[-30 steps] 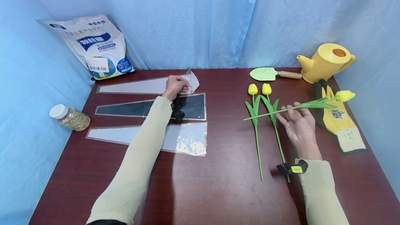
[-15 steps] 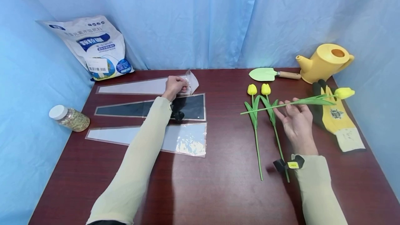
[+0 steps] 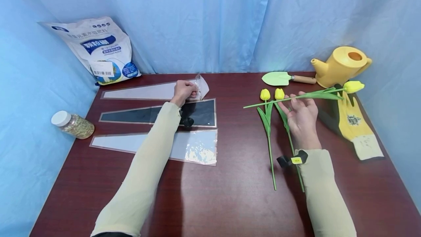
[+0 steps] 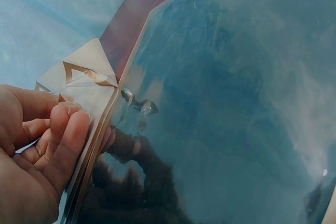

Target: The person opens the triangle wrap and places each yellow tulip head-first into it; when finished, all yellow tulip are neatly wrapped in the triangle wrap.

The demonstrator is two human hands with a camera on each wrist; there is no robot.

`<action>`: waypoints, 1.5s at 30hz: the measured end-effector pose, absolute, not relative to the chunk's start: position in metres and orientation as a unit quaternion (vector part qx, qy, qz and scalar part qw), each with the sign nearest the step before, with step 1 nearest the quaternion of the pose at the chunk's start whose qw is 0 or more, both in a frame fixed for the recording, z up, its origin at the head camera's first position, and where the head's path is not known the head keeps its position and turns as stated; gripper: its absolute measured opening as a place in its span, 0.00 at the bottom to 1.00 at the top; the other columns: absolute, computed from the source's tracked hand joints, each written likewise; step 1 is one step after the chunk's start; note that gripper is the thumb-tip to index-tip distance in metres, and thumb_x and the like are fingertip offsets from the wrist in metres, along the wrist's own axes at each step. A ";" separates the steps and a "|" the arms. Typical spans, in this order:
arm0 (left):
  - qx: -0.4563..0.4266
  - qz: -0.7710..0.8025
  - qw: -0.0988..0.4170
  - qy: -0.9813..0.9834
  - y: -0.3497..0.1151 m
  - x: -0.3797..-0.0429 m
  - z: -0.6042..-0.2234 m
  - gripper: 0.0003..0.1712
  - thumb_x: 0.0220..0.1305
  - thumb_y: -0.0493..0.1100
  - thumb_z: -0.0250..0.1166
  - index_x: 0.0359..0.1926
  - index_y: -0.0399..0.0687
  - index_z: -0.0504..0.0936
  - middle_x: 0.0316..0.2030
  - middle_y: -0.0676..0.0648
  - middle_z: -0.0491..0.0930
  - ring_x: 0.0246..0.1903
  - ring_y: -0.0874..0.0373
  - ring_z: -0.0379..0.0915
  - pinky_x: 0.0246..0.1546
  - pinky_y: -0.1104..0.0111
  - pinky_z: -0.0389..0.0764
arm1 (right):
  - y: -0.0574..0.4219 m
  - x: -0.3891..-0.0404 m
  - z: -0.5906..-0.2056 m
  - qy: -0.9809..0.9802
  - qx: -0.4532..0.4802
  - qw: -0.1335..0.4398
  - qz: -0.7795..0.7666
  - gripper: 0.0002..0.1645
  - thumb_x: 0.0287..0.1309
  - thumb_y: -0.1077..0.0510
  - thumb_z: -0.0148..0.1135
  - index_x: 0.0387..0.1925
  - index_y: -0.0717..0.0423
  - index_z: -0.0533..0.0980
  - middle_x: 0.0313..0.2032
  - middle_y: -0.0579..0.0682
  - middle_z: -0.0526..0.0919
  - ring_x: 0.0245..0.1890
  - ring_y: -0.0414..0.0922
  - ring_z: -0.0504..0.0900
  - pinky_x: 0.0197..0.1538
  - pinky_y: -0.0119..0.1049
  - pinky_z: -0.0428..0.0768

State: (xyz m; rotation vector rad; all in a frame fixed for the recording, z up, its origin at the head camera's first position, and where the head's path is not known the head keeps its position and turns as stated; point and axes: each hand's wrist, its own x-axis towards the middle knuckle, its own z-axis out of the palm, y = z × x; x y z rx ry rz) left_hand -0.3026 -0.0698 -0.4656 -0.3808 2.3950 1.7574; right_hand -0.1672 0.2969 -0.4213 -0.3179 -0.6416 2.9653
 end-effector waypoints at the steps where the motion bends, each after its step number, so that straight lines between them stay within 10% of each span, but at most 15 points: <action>1: -0.126 0.586 0.072 0.797 -0.070 -0.302 -0.465 0.08 0.66 0.37 0.64 0.39 0.37 0.87 0.22 0.49 0.82 0.18 0.65 0.78 0.24 0.74 0.83 | 0.294 -0.169 -0.420 -0.210 -0.106 0.049 0.971 0.15 0.64 0.81 0.45 0.40 0.62 0.68 0.31 0.61 0.76 0.37 0.57 0.81 0.39 0.61 0.86; 30: -0.132 0.583 0.074 0.798 -0.070 -0.305 -0.467 0.08 0.65 0.37 0.65 0.39 0.37 0.87 0.21 0.50 0.81 0.17 0.66 0.77 0.22 0.75 0.81 | 0.238 -0.222 -0.409 -0.278 -0.182 0.095 0.938 0.14 0.65 0.77 0.50 0.37 0.55 0.65 0.31 0.53 0.71 0.42 0.51 0.78 0.36 0.49 0.88; 38: -0.131 0.582 0.074 0.799 -0.069 -0.303 -0.465 0.08 0.65 0.38 0.65 0.39 0.38 0.88 0.24 0.49 0.82 0.18 0.66 0.77 0.23 0.75 0.82 | 0.226 -0.236 -0.410 -0.303 -0.206 0.108 0.924 0.13 0.68 0.75 0.48 0.38 0.53 0.64 0.35 0.52 0.71 0.43 0.49 0.80 0.72 0.57 0.68; 45: -0.136 0.583 0.082 0.797 -0.069 -0.304 -0.465 0.08 0.65 0.38 0.66 0.39 0.38 0.87 0.22 0.50 0.81 0.17 0.66 0.77 0.22 0.76 0.81 | 0.216 -0.249 -0.411 -0.323 -0.218 0.116 0.914 0.14 0.68 0.75 0.47 0.38 0.52 0.64 0.34 0.52 0.75 0.46 0.49 0.80 0.72 0.58 0.67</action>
